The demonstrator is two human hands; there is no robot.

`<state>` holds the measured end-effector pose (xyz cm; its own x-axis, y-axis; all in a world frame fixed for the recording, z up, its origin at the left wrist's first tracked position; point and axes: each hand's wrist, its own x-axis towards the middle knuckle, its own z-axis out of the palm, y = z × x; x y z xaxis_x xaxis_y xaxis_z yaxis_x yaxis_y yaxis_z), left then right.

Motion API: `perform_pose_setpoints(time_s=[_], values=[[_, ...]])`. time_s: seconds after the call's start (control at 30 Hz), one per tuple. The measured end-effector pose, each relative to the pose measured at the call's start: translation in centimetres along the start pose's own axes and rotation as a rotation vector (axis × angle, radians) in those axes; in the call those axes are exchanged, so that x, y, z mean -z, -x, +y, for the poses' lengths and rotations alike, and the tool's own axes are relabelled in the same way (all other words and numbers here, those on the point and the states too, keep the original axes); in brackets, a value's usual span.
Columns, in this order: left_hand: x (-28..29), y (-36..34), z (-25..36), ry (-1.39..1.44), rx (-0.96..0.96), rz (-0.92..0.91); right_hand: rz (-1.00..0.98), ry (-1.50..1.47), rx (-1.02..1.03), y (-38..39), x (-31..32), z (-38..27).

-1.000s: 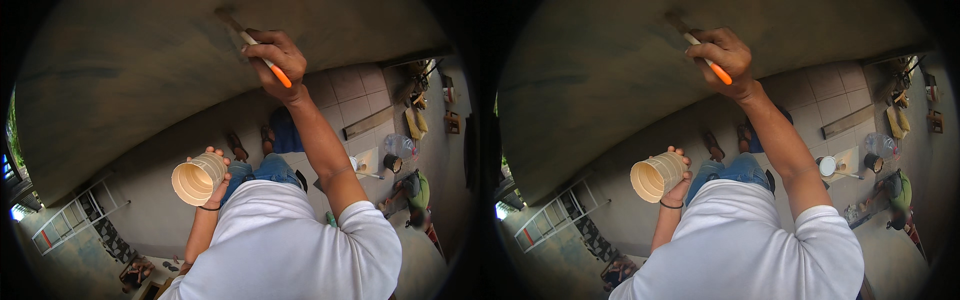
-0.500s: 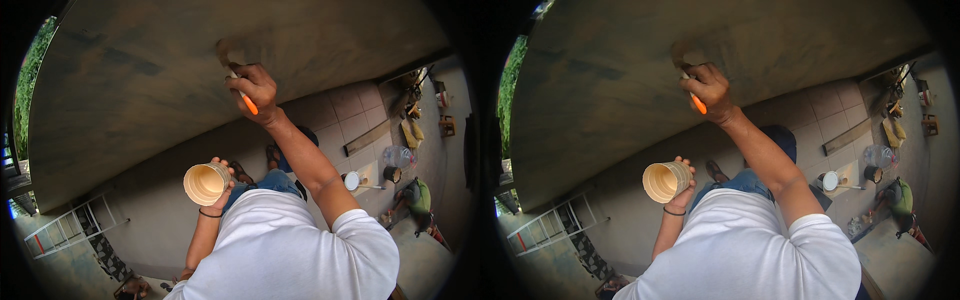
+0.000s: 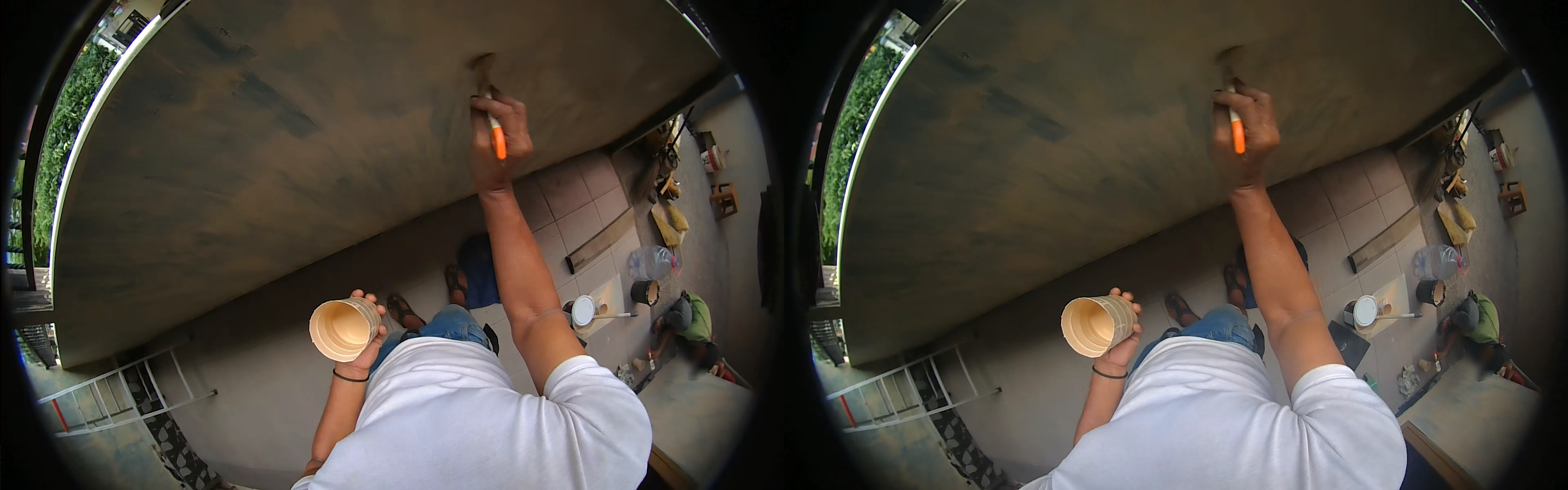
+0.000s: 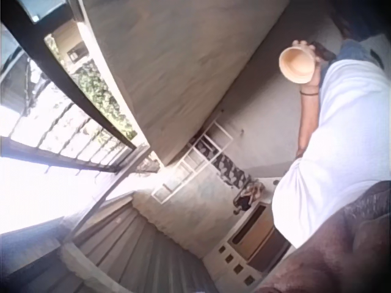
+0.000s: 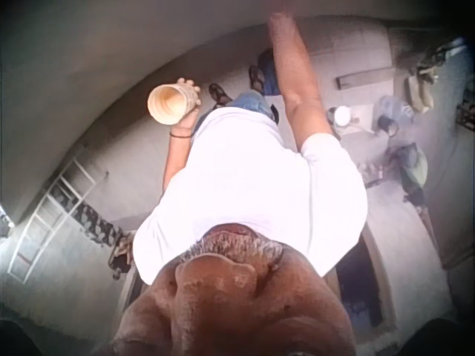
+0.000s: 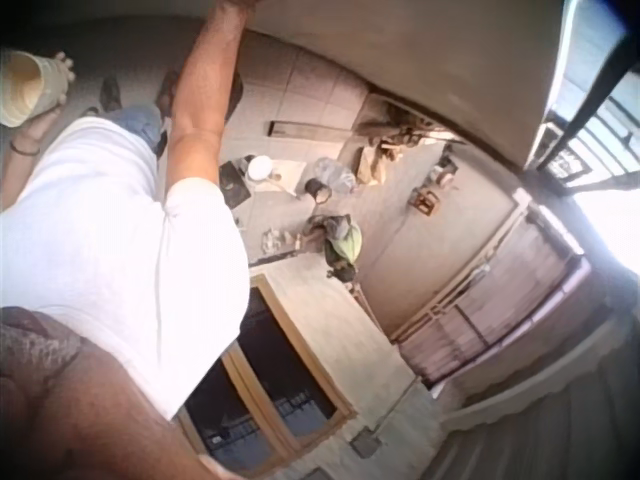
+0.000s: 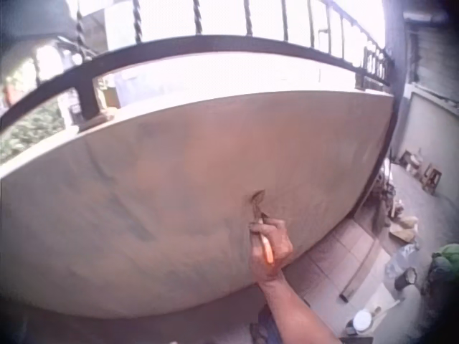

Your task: The person paints a curved ceiling surface using a paintbrush and a small container of beige paint. They repeatedly dip the brush into the container and apply paint in broad strokes across the ceiling.

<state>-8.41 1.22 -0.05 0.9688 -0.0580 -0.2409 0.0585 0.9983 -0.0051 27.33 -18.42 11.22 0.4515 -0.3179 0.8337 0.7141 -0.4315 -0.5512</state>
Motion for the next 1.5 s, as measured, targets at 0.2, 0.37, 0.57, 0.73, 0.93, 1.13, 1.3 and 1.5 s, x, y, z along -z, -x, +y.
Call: perform_pose_setpoints(time_s=[0.2, 0.37, 0.57, 0.73, 0.93, 1.13, 1.3, 1.5], values=[[0.1, -0.1, 0.5, -0.01, 0.022, -0.015, -0.46, -0.383, 0.233, 2.1, -2.2, -7.8], [0.3, -0.1, 0.6, 0.007, 0.018, -0.087, 0.007, -0.273, 0.008, -6.0, 1.0, -0.5], [1.5, 0.5, 0.4, 0.033, -0.001, -0.049, -0.069, -0.08, 0.235, -2.5, -2.0, -5.4], [0.8, 0.2, 0.6, 0.024, 0.013, -0.067, -0.548, -0.285, 0.364, 2.2, -2.4, -8.3], [0.9, -0.1, 0.7, 0.021, 0.006, -0.124, 0.015, -0.151, 0.147, -7.4, 2.2, -1.1], [1.5, -0.2, 0.4, 0.015, -0.015, -0.109, -0.195, 0.024, 0.326, -2.9, -0.4, -5.1], [-0.9, -0.4, 0.3, 0.042, -0.014, -0.138, -0.629, -0.187, 0.55, -2.6, -1.1, -9.0], [-0.2, -0.5, 0.0, 0.073, -0.04, -0.142, -0.004, -0.123, 0.731, -14.0, -1.3, -8.9]])
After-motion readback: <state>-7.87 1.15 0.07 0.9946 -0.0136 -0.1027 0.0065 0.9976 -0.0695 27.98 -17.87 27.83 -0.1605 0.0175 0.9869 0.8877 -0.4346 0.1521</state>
